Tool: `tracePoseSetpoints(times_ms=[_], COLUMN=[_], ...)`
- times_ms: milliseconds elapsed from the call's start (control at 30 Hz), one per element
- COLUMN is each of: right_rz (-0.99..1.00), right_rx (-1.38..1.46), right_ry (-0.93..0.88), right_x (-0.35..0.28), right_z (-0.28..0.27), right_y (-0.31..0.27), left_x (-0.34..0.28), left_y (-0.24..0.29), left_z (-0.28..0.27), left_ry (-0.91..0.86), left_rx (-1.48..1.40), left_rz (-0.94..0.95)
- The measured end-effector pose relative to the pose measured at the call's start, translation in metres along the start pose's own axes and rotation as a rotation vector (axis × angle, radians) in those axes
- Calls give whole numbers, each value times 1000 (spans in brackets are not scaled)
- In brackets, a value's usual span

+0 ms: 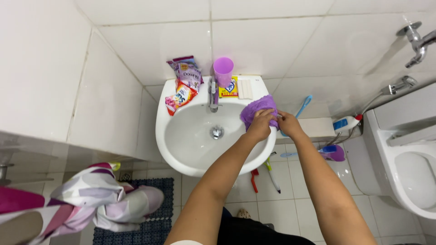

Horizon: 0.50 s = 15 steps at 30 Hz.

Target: Cleaning a bathroom sink and then scrubbing the toilet bowl using soap and a toilet brush.

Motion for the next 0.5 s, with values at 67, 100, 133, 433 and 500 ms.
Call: tracePoseSetpoints(times_ms=[67, 100, 133, 433, 500], right_rz=[-33, -60, -64, -435, -528], right_rx=[-31, -54, -56, -54, -143], right_ry=[34, 69, 66, 106, -42], right_x=[-25, -39, -52, -179, -197], right_z=[2, 4, 3, 9, 23], right_y=[5, 7, -1, -102, -115], left_x=[-14, -23, -31, -141, -171], left_y=[13, 20, 22, 58, 54], left_z=[-6, -9, -13, -95, -114], left_ry=[-18, -47, -42, 74, -99], left_rx=[-9, -13, -13, -69, 109], left_rz=[4, 8, 5, 43, -162])
Point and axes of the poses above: each hand's wrist, its own x-axis towards the middle knuckle, its own z-axis out of the palm, y = z × x, the point moved 1 cm from there along x, towards the middle knuckle, and after that the axes turned 3 degrees about y, right-handed, at the moved point
